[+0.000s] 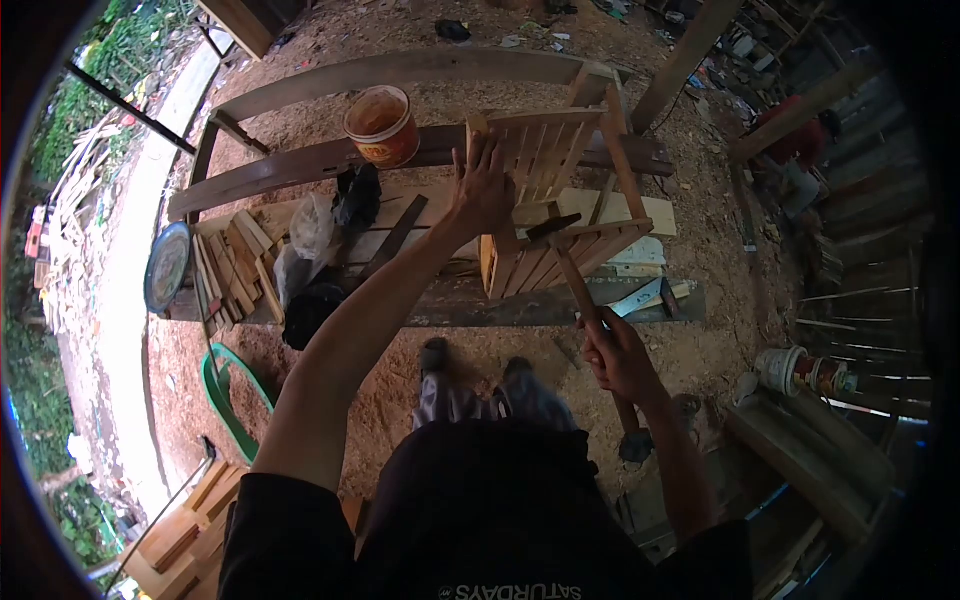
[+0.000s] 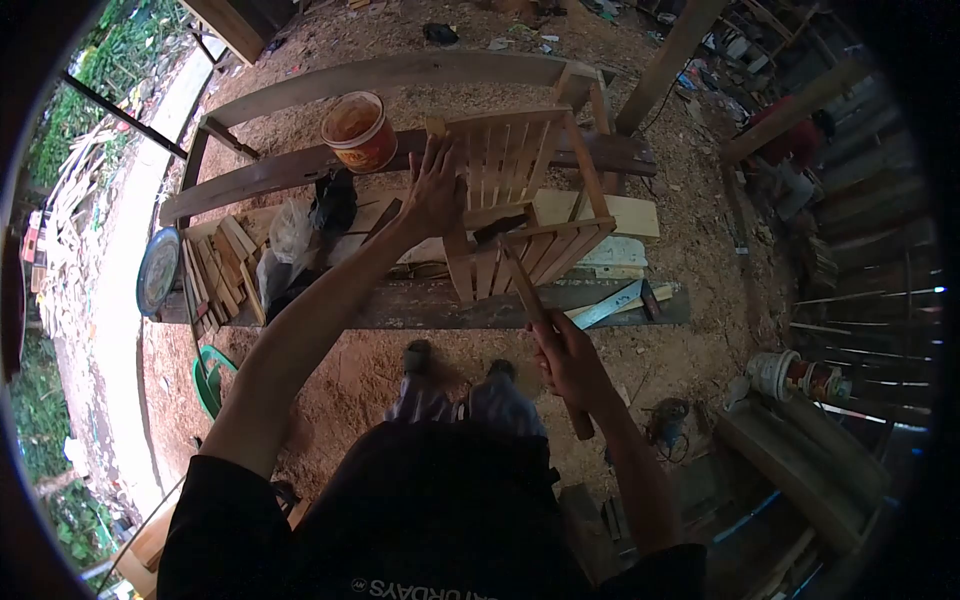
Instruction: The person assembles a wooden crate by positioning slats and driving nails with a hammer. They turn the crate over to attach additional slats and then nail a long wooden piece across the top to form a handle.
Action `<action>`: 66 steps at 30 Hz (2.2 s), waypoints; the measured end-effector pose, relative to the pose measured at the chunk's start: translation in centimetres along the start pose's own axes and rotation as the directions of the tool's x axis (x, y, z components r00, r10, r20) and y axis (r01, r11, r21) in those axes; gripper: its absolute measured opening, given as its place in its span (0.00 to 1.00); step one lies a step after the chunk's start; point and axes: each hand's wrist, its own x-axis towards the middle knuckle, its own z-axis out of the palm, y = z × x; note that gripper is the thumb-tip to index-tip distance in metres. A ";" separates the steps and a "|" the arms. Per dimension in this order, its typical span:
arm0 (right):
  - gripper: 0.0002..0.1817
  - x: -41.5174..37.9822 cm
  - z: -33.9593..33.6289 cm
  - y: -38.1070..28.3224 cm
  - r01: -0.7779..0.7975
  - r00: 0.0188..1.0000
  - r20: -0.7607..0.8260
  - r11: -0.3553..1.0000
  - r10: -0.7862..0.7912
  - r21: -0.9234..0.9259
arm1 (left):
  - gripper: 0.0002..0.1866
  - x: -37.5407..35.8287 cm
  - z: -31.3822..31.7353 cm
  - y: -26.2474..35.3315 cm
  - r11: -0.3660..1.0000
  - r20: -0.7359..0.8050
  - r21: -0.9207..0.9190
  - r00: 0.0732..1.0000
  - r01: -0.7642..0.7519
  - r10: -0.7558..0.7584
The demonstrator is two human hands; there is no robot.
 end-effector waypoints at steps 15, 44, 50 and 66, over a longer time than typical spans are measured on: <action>0.17 0.1 4.7 1.8 0.120 0.937 -0.208 0.817 -0.282 -0.564 | 0.40 -5.6 -0.3 0.1 0.568 0.282 -0.676 0.877 0.470 -0.389; 0.14 1.6 8.5 0.8 0.020 0.913 -0.338 0.853 -0.229 -0.522 | 0.09 -8.1 -4.5 1.0 0.856 -0.199 -0.327 0.915 -0.400 0.352; 0.14 2.8 7.7 3.4 0.158 0.860 -0.307 0.785 -0.407 -0.600 | 0.09 -8.4 -4.4 1.5 0.868 -0.214 -0.315 0.920 -0.384 0.329; 0.14 1.1 7.1 1.2 0.180 0.859 -0.272 0.754 -0.433 -0.631 | 0.16 0.9 1.1 0.8 0.924 0.058 0.160 0.938 -0.347 0.342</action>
